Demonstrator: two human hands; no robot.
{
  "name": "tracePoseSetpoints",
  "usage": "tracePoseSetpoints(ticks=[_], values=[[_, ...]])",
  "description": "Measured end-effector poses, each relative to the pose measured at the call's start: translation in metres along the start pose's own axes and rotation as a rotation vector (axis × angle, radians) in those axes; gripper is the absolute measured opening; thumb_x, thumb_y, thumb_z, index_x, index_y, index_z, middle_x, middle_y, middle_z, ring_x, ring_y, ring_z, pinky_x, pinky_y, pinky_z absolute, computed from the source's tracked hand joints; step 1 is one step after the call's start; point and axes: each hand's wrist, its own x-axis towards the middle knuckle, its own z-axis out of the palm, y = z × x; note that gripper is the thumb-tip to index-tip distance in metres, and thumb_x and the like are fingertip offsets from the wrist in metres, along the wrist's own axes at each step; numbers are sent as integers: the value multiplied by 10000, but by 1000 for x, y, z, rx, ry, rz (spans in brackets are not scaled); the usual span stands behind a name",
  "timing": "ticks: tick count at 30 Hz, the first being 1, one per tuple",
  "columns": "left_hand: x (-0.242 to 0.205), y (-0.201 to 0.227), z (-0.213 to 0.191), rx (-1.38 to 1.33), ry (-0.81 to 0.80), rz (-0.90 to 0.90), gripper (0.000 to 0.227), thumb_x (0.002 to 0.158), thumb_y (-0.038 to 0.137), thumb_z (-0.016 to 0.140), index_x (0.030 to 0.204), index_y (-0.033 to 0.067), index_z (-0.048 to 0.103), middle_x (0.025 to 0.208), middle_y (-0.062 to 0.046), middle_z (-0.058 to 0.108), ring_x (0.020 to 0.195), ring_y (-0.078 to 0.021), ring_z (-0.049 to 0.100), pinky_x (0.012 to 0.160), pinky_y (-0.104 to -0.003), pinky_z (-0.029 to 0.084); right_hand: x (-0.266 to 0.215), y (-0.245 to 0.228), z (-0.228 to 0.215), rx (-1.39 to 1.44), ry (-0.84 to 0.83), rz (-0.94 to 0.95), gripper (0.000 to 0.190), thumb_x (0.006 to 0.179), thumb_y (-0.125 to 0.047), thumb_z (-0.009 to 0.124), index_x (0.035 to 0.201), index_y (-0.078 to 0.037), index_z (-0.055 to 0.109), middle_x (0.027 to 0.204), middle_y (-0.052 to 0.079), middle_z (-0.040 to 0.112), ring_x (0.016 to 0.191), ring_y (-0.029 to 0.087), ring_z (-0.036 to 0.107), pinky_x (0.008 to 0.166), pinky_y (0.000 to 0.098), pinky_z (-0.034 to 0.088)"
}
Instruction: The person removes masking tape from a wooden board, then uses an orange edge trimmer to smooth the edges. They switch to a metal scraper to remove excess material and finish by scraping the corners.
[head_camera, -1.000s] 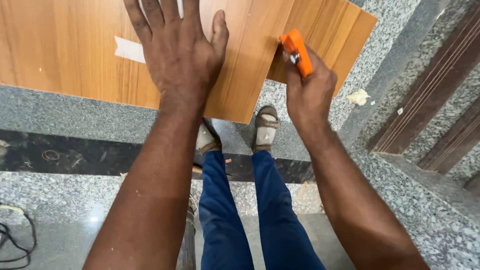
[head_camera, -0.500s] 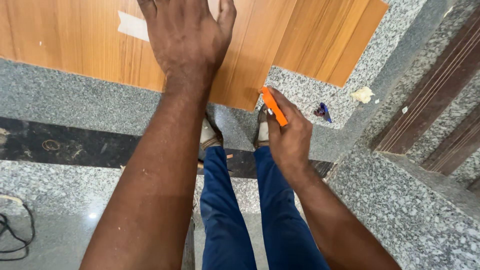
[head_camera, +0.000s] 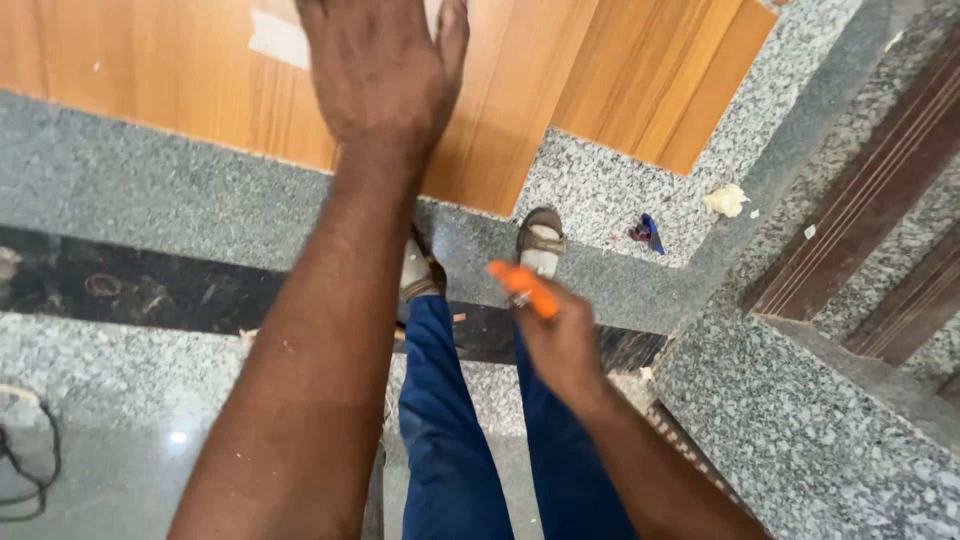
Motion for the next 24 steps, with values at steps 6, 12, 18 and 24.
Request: tracePoseSetpoints(ticks=[6, 12, 18, 24], values=[[-140, 38, 17, -124, -233, 257, 829, 931, 386, 593, 1592, 18, 256, 1668, -215, 238, 1541, -385, 206, 1238, -541, 222, 23, 8, -37, 538, 344, 186, 235, 994, -122, 716, 1206, -24, 691, 1091, 39, 732, 942, 103, 682, 828, 276, 554], [-235, 78, -23, -554, -240, -80, 761, 967, 308, 688, 1586, 86, 305, 1602, -153, 358, 1507, -372, 372, 1270, -498, 294, 42, -31, -69, 292, -56, 99, 297, 1035, -208, 606, 1280, -61, 684, 1059, 6, 726, 903, 59, 638, 774, 240, 513], [-215, 108, -52, -1598, 343, -627, 858, 947, 162, 620, 1627, 89, 103, 1661, -119, 295, 1405, -305, 484, 1063, -465, 479, 51, -72, -35, 480, -470, 119, 277, 1076, -213, 574, 1220, 10, 655, 1046, 42, 708, 924, 121, 653, 794, 303, 557], [-241, 88, -52, -2395, 692, -754, 831, 1029, 375, 700, 1629, -87, 357, 1475, -246, 557, 1263, -321, 618, 1061, -422, 542, 64, -121, -3, 1219, -693, 469, 284, 1067, -203, 612, 1286, -21, 611, 1184, 119, 725, 1094, 228, 708, 916, 371, 588]])
